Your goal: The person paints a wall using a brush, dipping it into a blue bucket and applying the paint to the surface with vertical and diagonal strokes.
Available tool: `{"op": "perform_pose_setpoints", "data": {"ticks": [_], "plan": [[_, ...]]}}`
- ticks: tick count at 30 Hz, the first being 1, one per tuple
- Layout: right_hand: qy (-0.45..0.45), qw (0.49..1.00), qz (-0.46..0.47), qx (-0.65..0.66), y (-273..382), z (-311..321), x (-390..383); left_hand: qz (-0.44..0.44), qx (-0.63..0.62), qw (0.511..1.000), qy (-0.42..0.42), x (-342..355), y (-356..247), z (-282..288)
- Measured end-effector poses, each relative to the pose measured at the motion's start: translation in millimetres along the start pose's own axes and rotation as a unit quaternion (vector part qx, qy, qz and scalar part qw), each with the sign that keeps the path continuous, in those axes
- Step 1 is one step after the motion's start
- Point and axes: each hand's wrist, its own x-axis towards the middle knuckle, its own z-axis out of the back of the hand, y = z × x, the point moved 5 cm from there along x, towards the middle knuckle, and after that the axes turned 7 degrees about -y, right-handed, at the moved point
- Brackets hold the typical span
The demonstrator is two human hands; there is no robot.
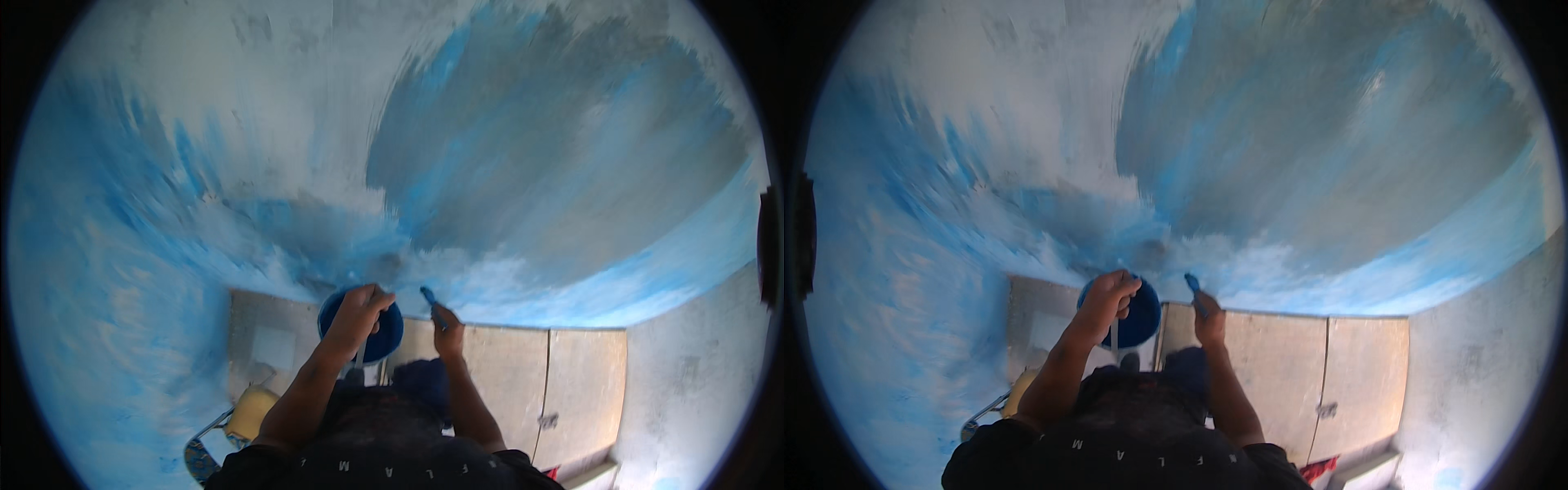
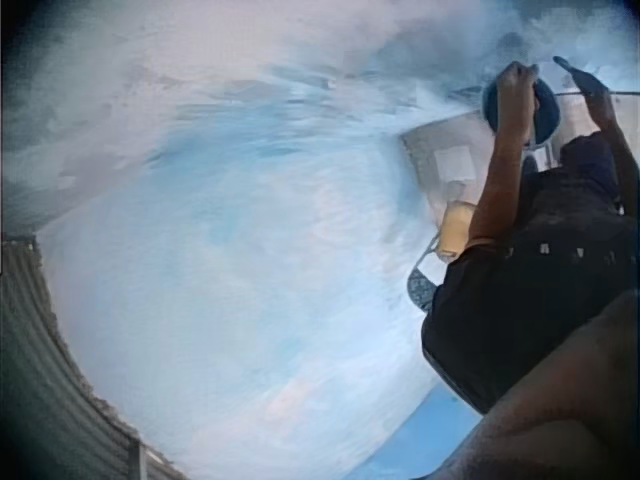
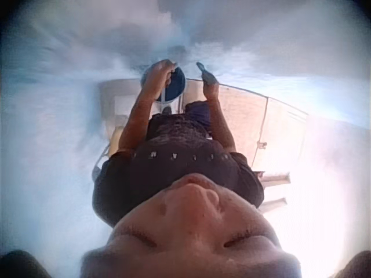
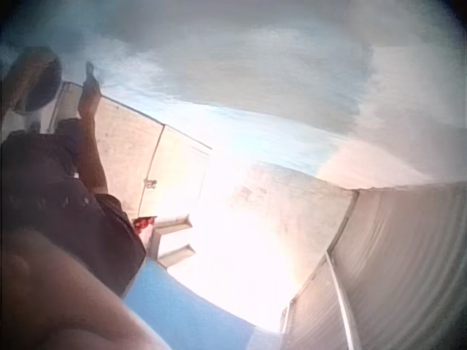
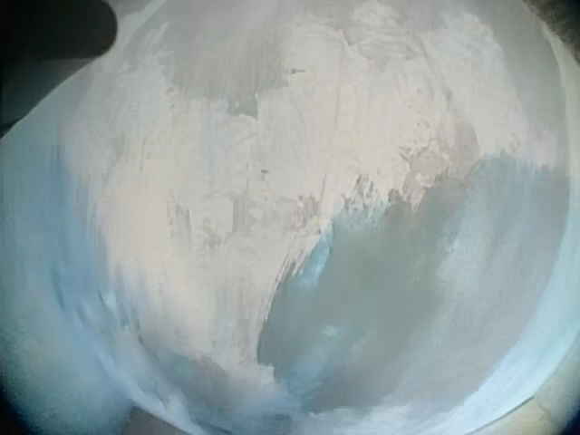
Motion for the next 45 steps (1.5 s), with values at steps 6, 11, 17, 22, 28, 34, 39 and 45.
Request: {"op": "perform_pose_setpoints", "data": {"ticks": [6,11,17,22,28,34,39,45], "plan": [[-0.118,0.976,-0.150,0.108,92,51,-7,-0.012,-0.059,0.998,0.021,14,9,20],[-0.169,0.929,-0.198,0.262,146,95,1,-0.041,-0.147,0.988,0.018,6,-20,24],[-0.173,0.919,-0.122,0.334,196,116,17,-0.195,0.047,0.966,0.161,-5,-85,19],[-0.128,0.931,-0.037,0.339,238,120,28,-0.300,0.004,0.930,0.213,-18,-101,-2],[-0.081,0.962,0.001,0.261,284,94,46,-0.230,-0.111,0.948,0.191,-12,-80,12],[0.014,0.968,-0.078,0.237,272,42,37,-0.175,-0.100,0.966,0.163,-9,-53,34],[0.112,0.955,-0.150,0.230,251,9,24,-0.160,-0.048,0.980,0.113,-28,-46,69],[0.203,0.959,-0.084,0.179,259,-44,23,-0.206,-0.026,0.977,0.042,-43,-45,96]]}}
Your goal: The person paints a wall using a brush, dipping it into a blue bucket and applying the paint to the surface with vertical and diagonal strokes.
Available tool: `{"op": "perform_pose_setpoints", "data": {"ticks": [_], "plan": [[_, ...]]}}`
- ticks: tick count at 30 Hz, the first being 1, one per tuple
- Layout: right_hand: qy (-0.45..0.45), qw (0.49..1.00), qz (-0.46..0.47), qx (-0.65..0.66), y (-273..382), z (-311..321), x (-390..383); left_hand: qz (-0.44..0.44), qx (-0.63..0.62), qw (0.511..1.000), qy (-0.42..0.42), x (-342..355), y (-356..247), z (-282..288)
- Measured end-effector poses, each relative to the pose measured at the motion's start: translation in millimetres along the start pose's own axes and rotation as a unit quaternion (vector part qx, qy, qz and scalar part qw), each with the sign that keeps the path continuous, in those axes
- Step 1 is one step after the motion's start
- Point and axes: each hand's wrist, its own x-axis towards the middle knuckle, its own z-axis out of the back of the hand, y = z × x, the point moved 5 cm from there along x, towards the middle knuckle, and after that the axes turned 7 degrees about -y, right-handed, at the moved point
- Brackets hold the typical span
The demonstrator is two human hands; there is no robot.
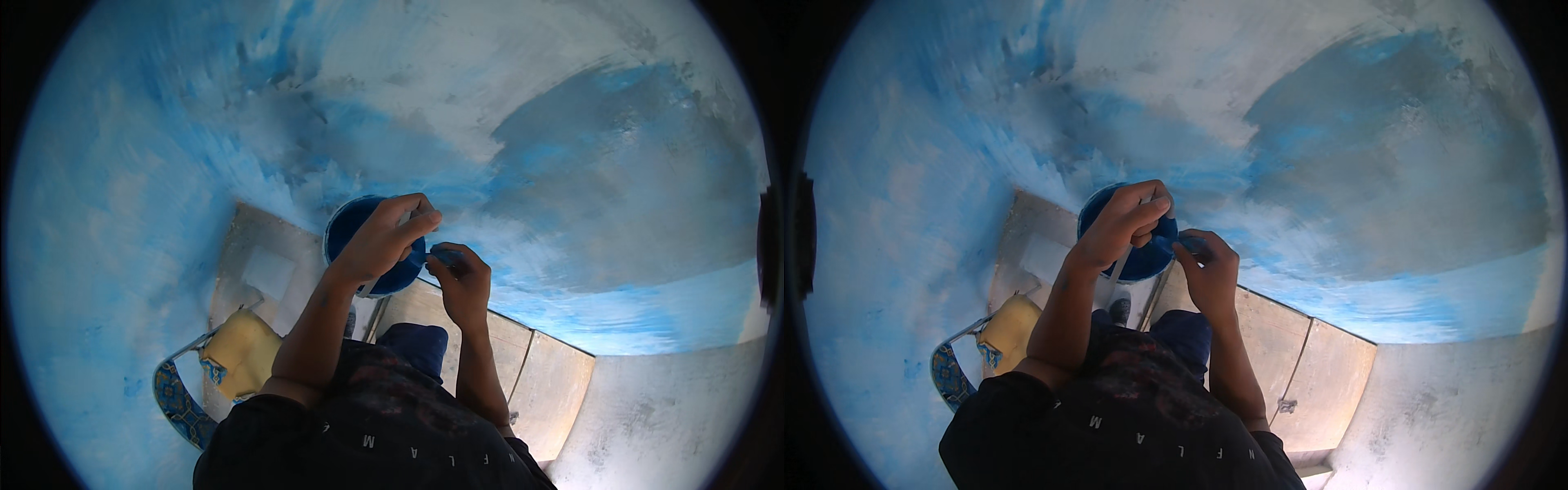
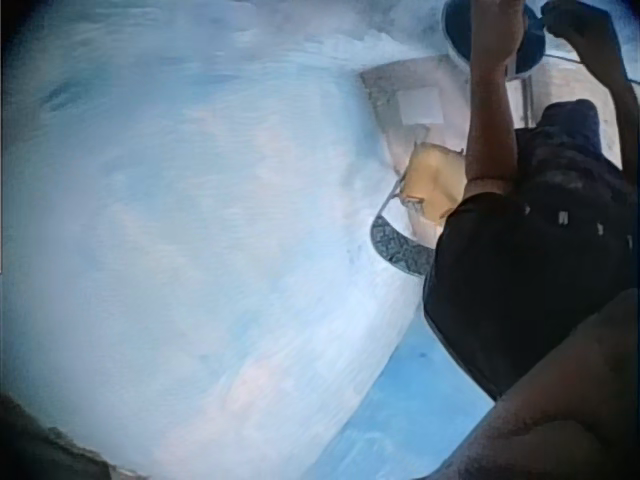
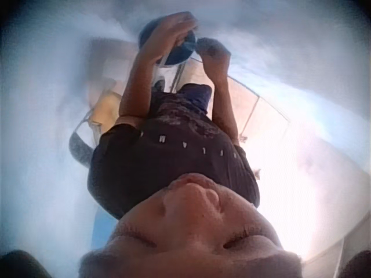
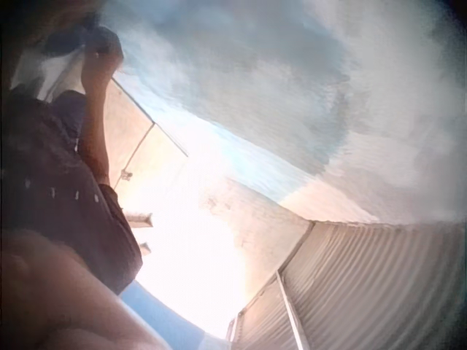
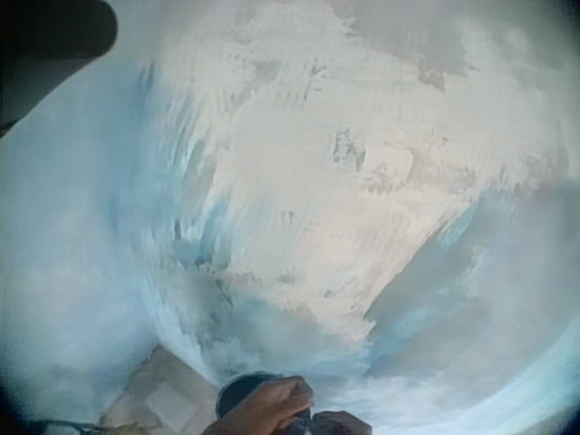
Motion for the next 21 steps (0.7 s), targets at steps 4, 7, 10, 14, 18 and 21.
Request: {"op": "perform_pose_setpoints", "data": {"ticks": [4,7,10,14,18,21], "plan": [[0.094,0.984,0.037,-0.150,1,-40,14,-0.010,-0.017,1.000,-0.016,-10,-1,18],[0.108,0.962,0.076,-0.240,6,-56,16,-0.006,-0.041,0.999,-0.024,-14,-1,24],[0.108,0.956,0.093,-0.254,4,-63,16,-0.011,-0.051,0.998,-0.026,-20,-6,27],[0.122,0.961,0.053,-0.241,0,-69,15,-0.005,-0.062,0.998,-0.028,-21,-6,30],[0.122,0.942,0.093,-0.298,-11,-78,16,-0.007,-0.048,0.998,-0.034,-15,-6,32],[0.111,0.943,0.135,-0.283,-16,-84,14,0.009,-0.050,0.998,-0.036,-16,-3,37]]}}
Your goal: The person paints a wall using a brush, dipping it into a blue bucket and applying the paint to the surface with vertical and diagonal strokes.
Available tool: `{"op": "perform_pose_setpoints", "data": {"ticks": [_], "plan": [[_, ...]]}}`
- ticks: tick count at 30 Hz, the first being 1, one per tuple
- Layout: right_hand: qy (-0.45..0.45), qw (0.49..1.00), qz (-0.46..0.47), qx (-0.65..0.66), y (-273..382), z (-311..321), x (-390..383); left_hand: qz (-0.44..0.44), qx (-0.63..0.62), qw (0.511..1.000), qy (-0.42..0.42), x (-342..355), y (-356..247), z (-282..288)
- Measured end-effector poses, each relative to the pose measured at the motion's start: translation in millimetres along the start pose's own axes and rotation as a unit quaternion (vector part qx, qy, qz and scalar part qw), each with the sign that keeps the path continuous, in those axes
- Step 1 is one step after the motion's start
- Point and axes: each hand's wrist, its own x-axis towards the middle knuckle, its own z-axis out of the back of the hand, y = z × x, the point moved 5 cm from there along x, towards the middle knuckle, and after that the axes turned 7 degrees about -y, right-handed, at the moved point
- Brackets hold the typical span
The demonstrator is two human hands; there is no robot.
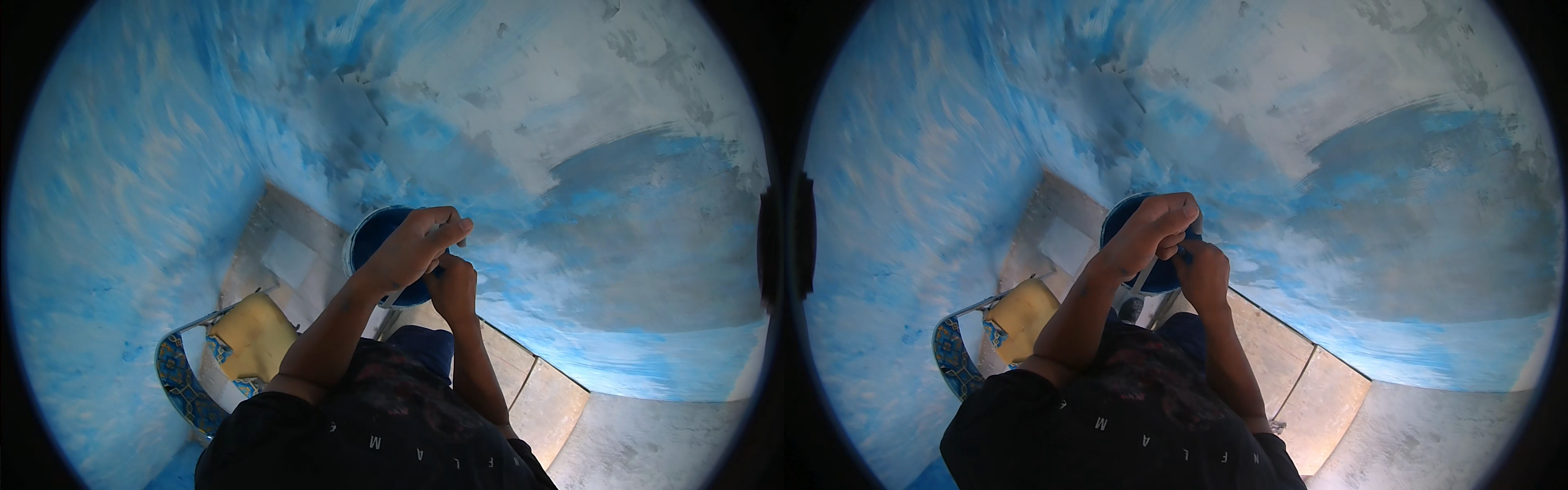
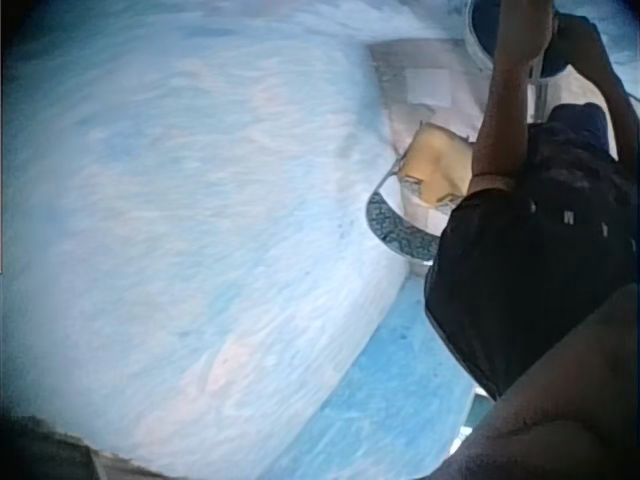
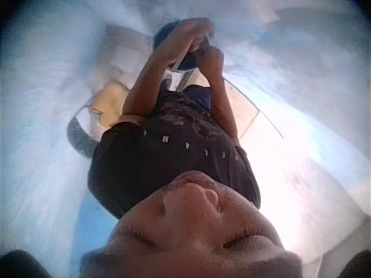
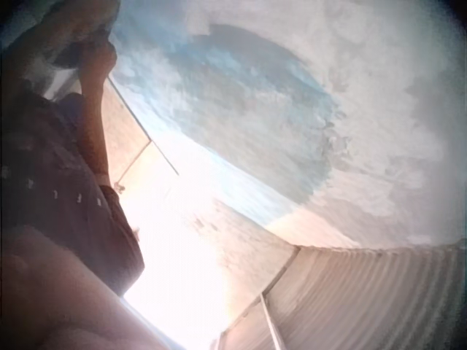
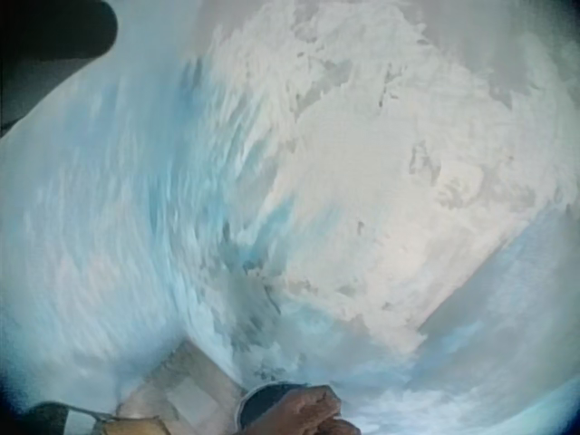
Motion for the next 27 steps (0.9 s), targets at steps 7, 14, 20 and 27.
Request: {"op": "perform_pose_setpoints", "data": {"ticks": [7,14,20,27], "plan": [[0.068,0.992,-0.074,0.072,9,14,10,0.060,0.003,0.996,-0.070,6,-6,14],[-0.089,0.917,-0.175,0.348,-20,31,-16,0.092,-0.036,0.989,-0.113,14,14,20],[-0.162,0.811,-0.212,0.520,-49,42,-29,0.071,-0.068,0.986,-0.135,24,9,15],[-0.194,0.787,-0.215,0.545,-60,62,-35,0.073,-0.080,0.987,-0.122,27,10,7]]}}
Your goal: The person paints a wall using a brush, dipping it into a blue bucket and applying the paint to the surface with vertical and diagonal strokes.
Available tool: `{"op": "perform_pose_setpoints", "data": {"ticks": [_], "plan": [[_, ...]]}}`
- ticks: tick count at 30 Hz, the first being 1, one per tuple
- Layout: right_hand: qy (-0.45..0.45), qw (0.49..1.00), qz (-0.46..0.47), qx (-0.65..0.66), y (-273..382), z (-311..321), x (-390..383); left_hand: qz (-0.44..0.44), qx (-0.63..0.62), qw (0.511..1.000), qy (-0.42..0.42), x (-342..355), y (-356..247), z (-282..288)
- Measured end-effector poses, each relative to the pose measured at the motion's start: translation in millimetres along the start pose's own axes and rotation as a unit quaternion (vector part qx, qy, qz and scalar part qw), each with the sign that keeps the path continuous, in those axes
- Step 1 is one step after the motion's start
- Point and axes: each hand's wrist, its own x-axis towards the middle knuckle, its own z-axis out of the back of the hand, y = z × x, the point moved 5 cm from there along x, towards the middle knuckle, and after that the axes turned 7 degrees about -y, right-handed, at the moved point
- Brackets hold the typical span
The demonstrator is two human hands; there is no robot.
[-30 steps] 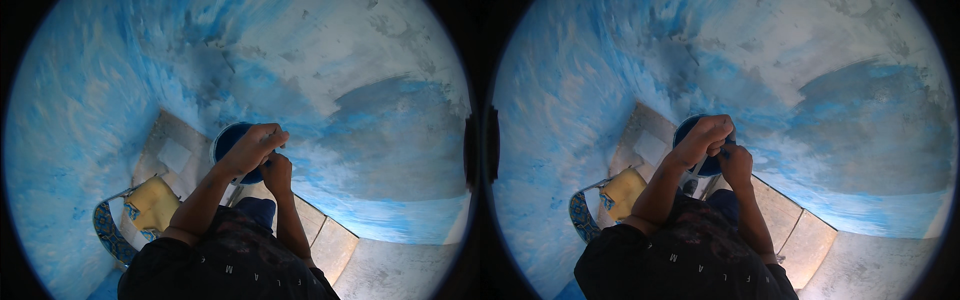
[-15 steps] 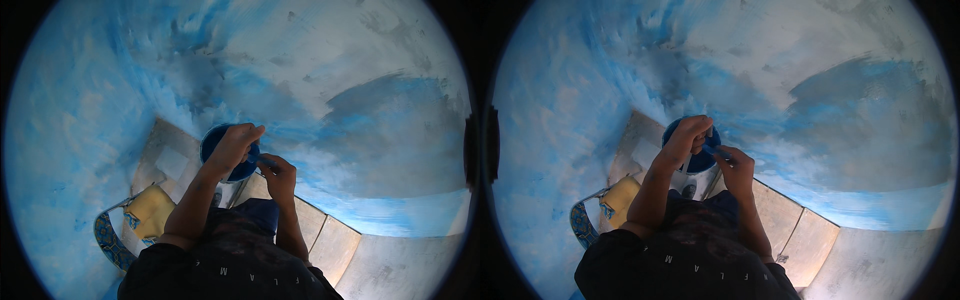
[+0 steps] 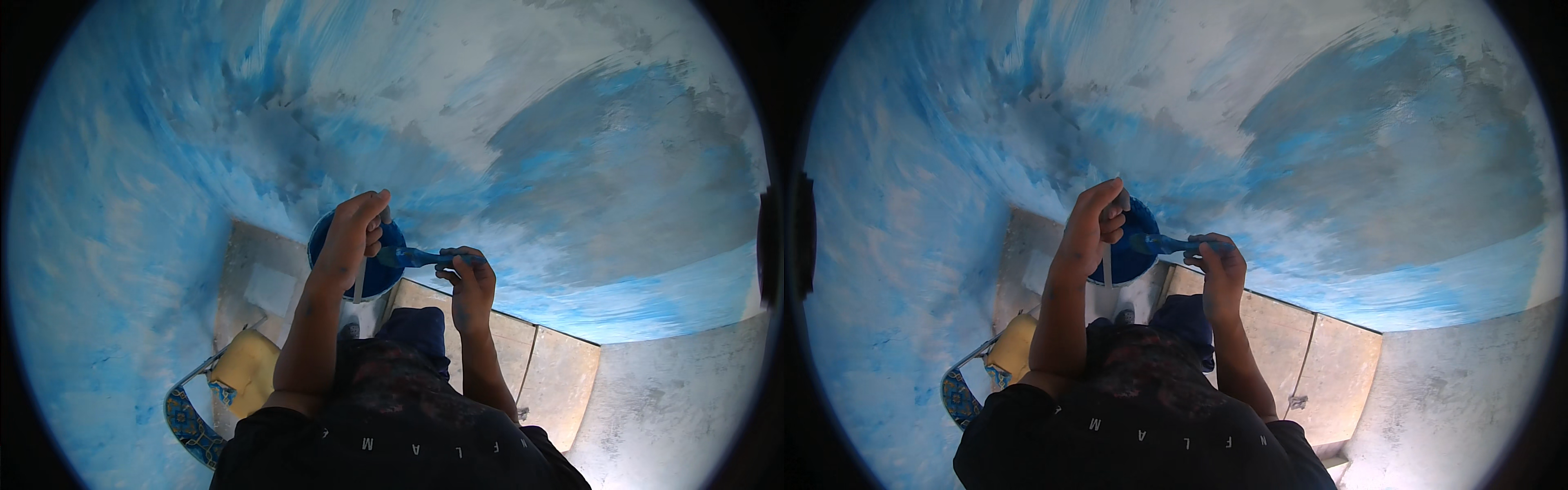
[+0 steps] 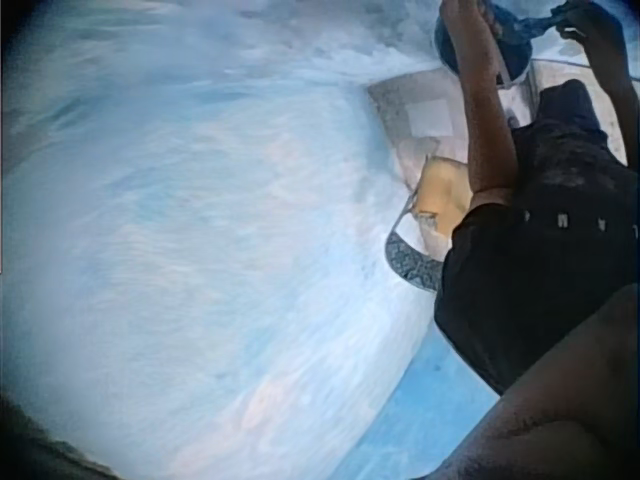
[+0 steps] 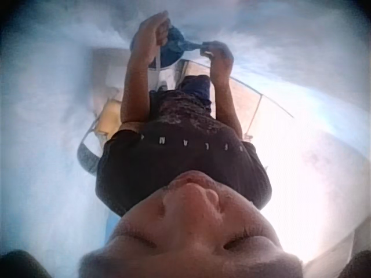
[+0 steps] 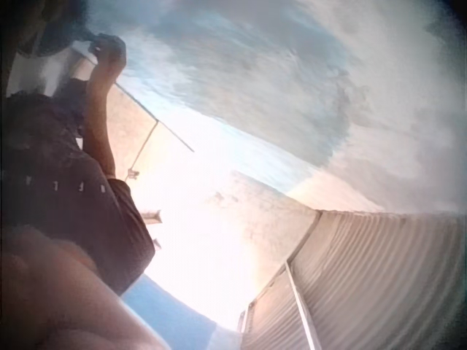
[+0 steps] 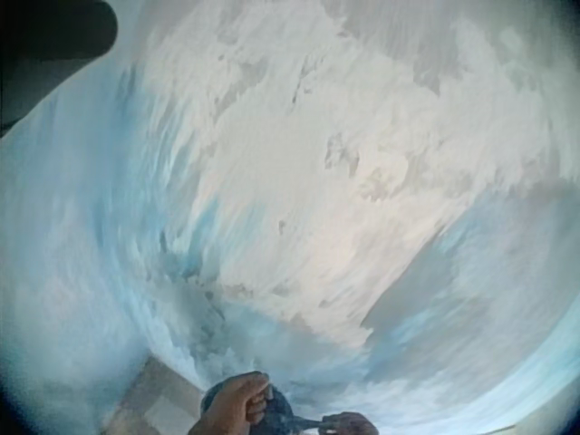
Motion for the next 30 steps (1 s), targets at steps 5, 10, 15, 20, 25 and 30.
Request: {"op": "perform_pose_setpoints", "data": {"ticks": [5,10,15,20,25,30], "plan": [[-0.021,1.000,0.015,-0.017,8,7,6,-0.002,0.020,1.000,0.024,-1,0,-10],[0.037,0.972,0.124,-0.194,24,6,0,0.002,0.020,0.999,0.026,1,1,-15],[0.060,0.964,0.150,-0.210,40,-7,-14,0.006,0.034,0.999,0.019,4,8,-13],[0.058,0.970,0.131,-0.196,36,-2,-11,0.004,0.042,0.999,0.021,2,9,-13],[0.017,0.960,0.151,-0.235,33,7,-5,0.009,0.047,0.999,0.015,0,8,-13],[-0.026,0.934,0.186,-0.305,28,7,-4,0.016,0.055,0.998,0.017,-2,10,-16]]}}
